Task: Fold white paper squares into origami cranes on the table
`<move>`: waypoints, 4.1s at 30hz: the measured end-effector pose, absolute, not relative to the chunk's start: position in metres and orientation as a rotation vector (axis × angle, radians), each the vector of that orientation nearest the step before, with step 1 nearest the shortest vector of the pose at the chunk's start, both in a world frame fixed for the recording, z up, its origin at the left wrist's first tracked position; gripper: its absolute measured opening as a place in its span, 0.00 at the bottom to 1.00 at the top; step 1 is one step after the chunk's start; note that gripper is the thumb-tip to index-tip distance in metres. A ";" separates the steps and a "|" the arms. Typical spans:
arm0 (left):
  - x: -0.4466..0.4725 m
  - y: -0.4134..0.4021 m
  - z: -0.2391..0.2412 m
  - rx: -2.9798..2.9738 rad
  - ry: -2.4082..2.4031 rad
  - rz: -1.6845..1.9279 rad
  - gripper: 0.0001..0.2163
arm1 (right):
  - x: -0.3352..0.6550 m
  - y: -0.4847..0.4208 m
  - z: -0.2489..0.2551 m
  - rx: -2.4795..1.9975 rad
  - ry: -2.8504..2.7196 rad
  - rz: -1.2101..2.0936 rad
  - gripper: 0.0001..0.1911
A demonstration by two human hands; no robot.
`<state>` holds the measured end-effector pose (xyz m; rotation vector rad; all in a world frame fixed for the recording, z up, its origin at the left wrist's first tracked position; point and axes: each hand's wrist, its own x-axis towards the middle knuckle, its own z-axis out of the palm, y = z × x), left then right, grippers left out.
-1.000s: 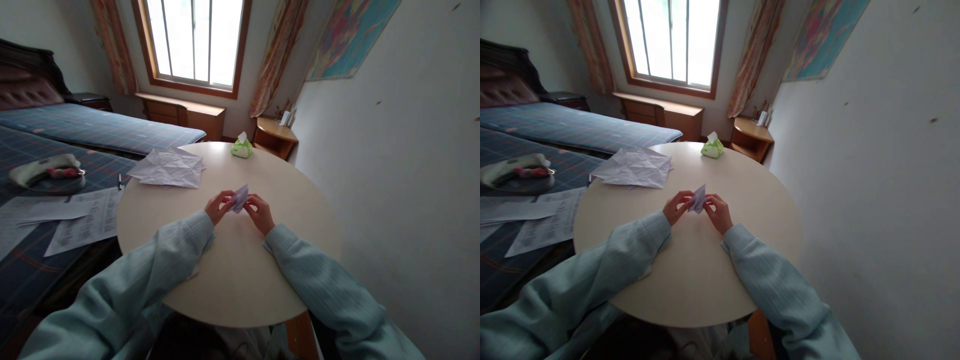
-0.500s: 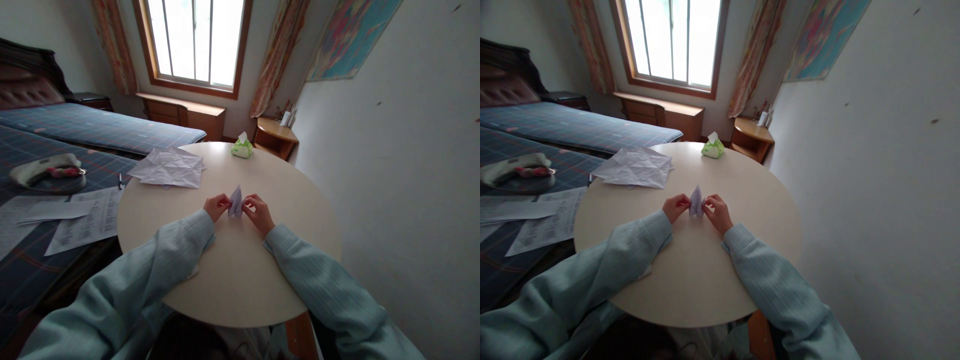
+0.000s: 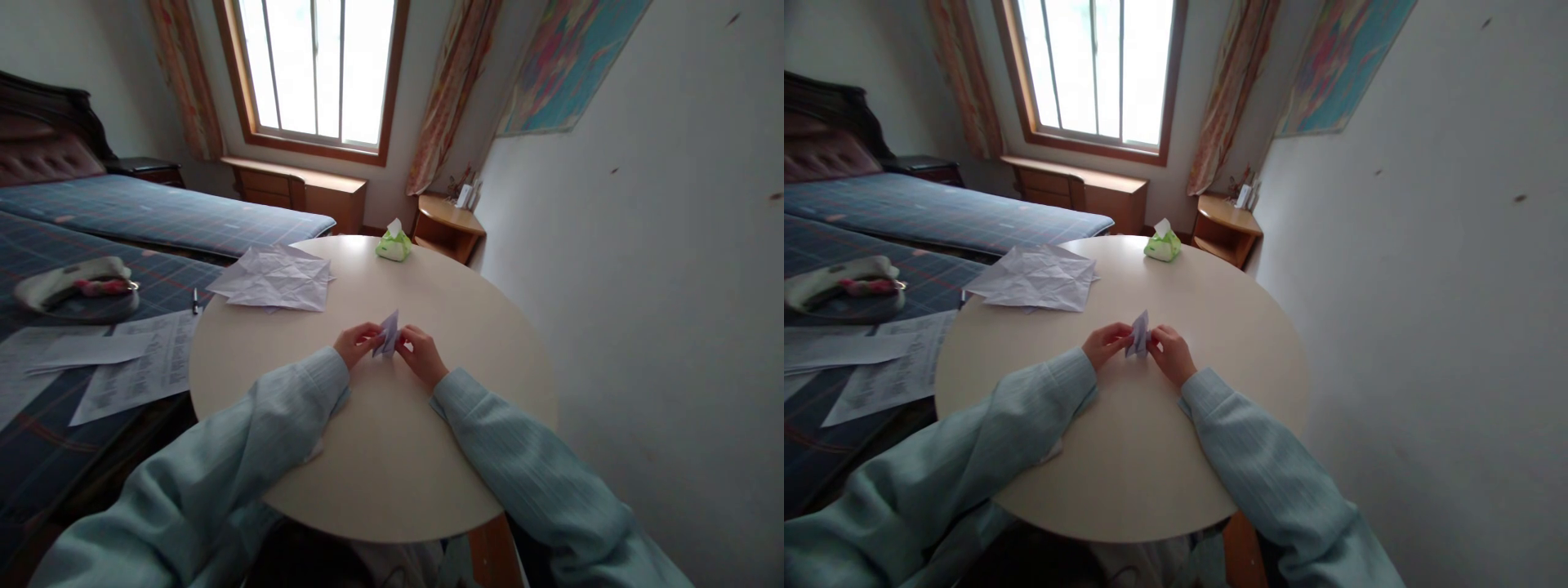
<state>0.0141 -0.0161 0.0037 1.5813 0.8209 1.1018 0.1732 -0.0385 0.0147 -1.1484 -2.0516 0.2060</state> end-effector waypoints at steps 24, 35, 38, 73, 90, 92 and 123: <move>0.010 -0.014 0.008 1.618 1.002 1.178 0.11 | 0.171 -0.041 0.014 -1.125 -2.067 0.233 0.07; 0.011 -0.005 -0.008 1.590 0.958 0.998 0.07 | 0.173 -0.038 0.013 -1.241 -2.000 0.278 0.05; 0.009 -0.006 -0.004 1.657 0.995 0.978 0.03 | 0.174 -0.037 0.013 -1.253 -2.007 0.268 0.05; 0.007 -0.013 0.008 1.823 1.090 1.235 0.09 | 0.169 -0.044 0.018 -1.077 -1.868 0.446 0.03; 0.010 -0.018 0.009 1.845 1.032 1.161 0.11 | 0.167 -0.049 0.024 -1.039 -1.950 0.397 0.11; 0.010 -0.018 0.011 1.834 1.037 1.177 0.09 | 0.168 -0.048 0.023 -1.041 -1.929 0.404 0.09; 0.010 -0.019 0.010 1.814 0.996 1.125 0.09 | 0.169 -0.045 0.022 -1.052 -1.903 0.371 0.07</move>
